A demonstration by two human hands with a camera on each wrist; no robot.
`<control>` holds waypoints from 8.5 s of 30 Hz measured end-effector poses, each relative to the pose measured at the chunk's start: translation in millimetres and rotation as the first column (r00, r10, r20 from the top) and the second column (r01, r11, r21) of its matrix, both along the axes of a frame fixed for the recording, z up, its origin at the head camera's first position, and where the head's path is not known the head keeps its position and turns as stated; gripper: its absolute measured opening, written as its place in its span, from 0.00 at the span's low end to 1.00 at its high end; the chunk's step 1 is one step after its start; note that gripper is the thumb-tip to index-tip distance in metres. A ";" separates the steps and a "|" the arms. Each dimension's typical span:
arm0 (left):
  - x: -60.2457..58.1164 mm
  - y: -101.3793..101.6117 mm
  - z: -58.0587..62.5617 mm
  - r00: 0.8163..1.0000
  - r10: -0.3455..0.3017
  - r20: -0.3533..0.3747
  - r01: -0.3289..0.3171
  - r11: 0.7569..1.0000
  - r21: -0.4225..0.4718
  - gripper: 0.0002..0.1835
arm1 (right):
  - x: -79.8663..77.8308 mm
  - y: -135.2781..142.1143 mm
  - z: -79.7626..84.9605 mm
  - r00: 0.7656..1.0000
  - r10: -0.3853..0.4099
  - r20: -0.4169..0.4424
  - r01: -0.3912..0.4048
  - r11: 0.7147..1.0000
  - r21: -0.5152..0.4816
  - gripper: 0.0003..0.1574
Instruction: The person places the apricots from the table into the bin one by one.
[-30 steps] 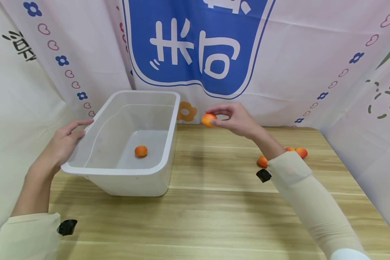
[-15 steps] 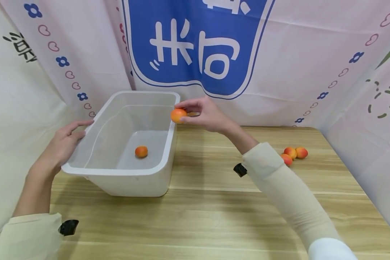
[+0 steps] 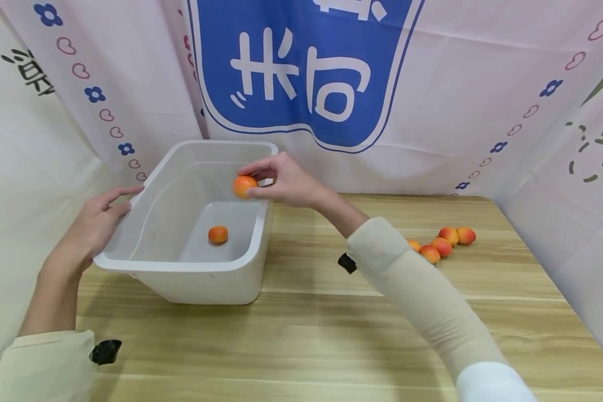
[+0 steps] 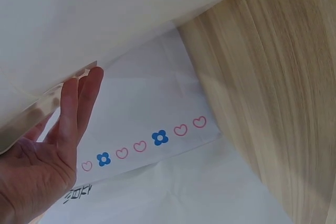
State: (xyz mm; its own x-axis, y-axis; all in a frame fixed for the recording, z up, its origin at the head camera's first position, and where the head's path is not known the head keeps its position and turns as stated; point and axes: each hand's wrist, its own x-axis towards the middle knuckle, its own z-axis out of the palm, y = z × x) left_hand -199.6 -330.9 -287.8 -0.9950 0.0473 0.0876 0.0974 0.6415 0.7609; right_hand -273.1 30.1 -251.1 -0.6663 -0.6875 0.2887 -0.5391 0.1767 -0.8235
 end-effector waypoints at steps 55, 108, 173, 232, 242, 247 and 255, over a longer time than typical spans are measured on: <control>1.7 1.3 2.2 1.000 0.015 0.002 -0.015 1.000 -0.004 0.28 | -18.5 -109.7 -10.4 0.997 0.064 -0.050 -0.021 0.793 0.608 0.17; 2.6 0.0 4.5 1.000 0.017 -0.011 -0.017 1.000 -0.009 0.27 | 7.8 -68.6 11.3 0.958 0.208 -0.198 -0.112 0.906 0.409 0.15; -0.3 0.9 3.1 1.000 -0.012 0.001 0.012 1.000 -0.022 0.27 | 8.2 267.0 -97.6 0.963 -0.269 0.034 0.178 0.721 0.670 0.17; 3.9 1.3 4.3 1.000 -0.022 -0.001 0.022 0.999 -0.028 0.27 | 0.4 219.8 -73.9 0.968 -0.233 -0.096 0.252 0.902 0.351 0.26; 2.0 1.1 1.9 0.999 -0.025 -0.024 0.025 1.000 -0.013 0.27 | -4.9 200.8 -63.9 0.962 -0.250 -0.110 0.273 0.899 0.343 0.25; 2.4 0.6 2.6 1.000 -0.028 -0.012 0.028 0.999 -0.019 0.27 | -9.2 190.2 -58.0 0.958 -0.261 -0.119 0.286 0.898 0.335 0.26; 1.3 -0.1 3.4 1.000 -0.017 -0.015 0.017 1.000 -0.026 0.27 | -17.1 174.6 -47.6 0.955 -0.262 -0.140 0.294 0.906 0.306 0.23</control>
